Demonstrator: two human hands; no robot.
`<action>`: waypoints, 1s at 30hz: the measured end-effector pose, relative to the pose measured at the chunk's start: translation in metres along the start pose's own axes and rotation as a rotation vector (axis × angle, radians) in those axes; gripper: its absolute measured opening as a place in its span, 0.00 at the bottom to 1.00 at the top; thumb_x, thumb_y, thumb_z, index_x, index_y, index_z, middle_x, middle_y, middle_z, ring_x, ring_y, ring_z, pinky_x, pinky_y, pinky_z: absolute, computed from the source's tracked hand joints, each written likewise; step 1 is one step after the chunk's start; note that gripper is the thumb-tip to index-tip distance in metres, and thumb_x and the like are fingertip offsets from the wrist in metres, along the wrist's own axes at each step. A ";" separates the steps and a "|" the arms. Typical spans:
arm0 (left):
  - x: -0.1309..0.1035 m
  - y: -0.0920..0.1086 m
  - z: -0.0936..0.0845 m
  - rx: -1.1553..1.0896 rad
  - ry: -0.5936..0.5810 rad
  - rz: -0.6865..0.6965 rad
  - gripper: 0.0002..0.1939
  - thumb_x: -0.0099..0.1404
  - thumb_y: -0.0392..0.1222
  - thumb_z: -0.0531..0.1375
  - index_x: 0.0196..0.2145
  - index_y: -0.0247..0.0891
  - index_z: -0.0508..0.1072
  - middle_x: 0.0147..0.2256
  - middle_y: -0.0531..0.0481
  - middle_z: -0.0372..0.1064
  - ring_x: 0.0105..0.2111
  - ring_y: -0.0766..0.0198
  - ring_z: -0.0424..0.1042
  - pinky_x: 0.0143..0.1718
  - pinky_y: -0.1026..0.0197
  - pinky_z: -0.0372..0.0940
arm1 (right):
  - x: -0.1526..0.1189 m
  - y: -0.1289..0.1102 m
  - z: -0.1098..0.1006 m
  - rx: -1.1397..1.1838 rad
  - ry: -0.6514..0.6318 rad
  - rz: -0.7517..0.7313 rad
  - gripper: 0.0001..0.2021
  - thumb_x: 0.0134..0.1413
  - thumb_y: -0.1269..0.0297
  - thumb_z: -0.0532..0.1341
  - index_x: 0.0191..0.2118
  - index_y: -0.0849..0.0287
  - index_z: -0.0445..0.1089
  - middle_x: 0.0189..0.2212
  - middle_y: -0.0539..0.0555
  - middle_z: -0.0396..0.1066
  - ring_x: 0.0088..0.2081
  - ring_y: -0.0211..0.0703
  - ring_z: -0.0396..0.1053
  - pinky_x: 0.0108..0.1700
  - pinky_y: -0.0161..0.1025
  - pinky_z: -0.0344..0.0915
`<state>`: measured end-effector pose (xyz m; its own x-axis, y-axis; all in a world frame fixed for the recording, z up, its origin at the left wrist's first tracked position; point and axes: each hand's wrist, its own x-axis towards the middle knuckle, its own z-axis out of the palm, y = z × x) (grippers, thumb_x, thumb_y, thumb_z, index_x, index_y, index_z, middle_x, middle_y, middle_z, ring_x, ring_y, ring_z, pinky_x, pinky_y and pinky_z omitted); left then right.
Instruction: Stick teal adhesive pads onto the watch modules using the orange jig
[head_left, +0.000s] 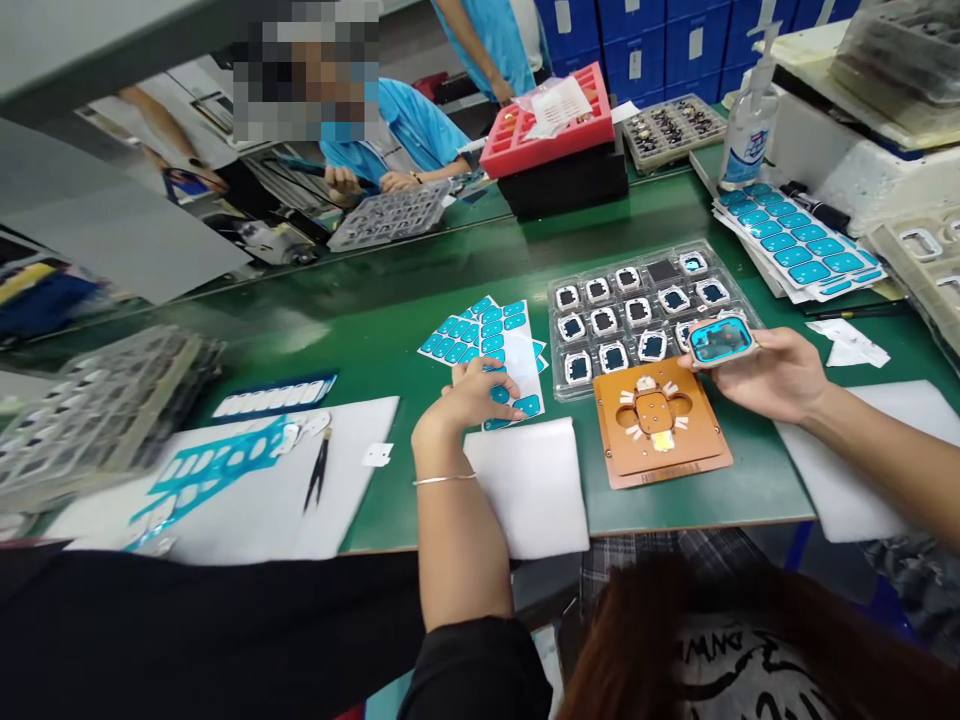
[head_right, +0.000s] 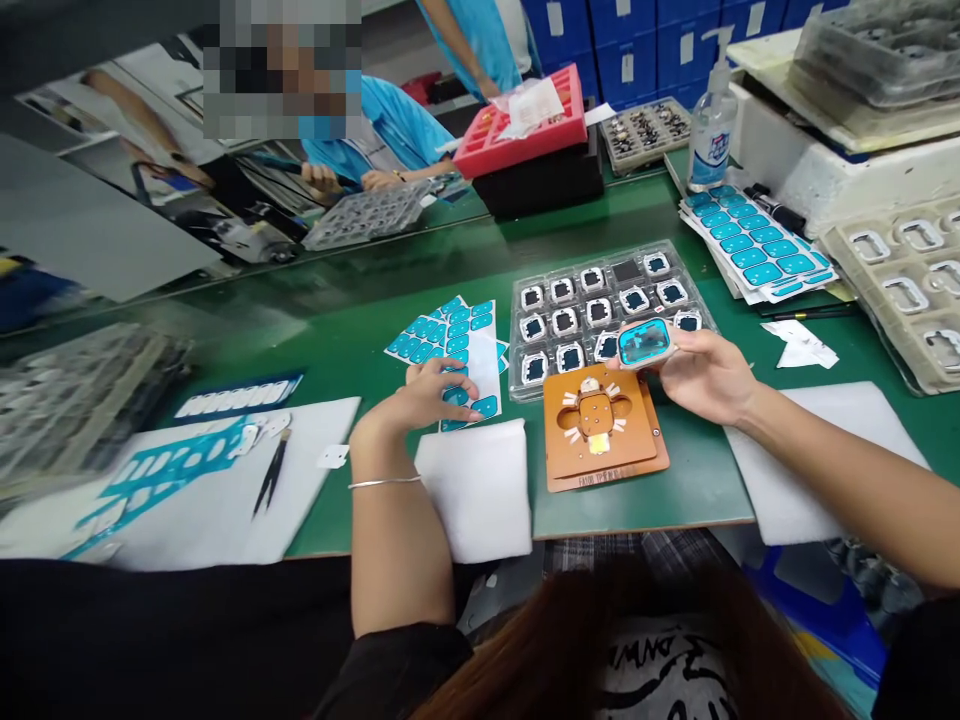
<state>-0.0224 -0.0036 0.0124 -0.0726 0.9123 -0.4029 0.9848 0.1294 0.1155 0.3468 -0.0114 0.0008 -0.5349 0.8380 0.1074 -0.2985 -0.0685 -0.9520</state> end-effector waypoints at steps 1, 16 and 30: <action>-0.001 0.001 0.000 0.000 0.002 0.007 0.14 0.51 0.49 0.67 0.37 0.47 0.76 0.63 0.48 0.51 0.66 0.40 0.44 0.61 0.40 0.54 | 0.000 0.000 0.000 -0.024 0.004 0.000 0.16 0.52 0.52 0.57 0.40 0.54 0.75 0.37 0.55 0.78 0.44 0.56 0.76 0.48 0.52 0.69; -0.004 0.019 0.003 0.037 0.003 0.016 0.14 0.50 0.47 0.69 0.32 0.42 0.72 0.60 0.45 0.55 0.62 0.38 0.51 0.57 0.41 0.56 | 0.001 0.000 -0.003 -0.037 -0.005 0.015 0.16 0.49 0.50 0.61 0.37 0.55 0.75 0.36 0.56 0.79 0.40 0.58 0.76 0.46 0.54 0.68; -0.004 0.017 0.003 0.009 0.005 0.133 0.12 0.50 0.43 0.68 0.27 0.40 0.68 0.50 0.50 0.69 0.54 0.47 0.63 0.53 0.47 0.60 | 0.002 0.000 -0.010 -0.225 -0.002 -0.034 0.21 0.57 0.49 0.51 0.45 0.55 0.74 0.36 0.59 0.78 0.39 0.53 0.76 0.43 0.52 0.70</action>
<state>-0.0049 -0.0062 0.0136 0.0580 0.9231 -0.3801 0.9872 0.0036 0.1593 0.3536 -0.0040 -0.0016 -0.5296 0.8364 0.1411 -0.1324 0.0828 -0.9877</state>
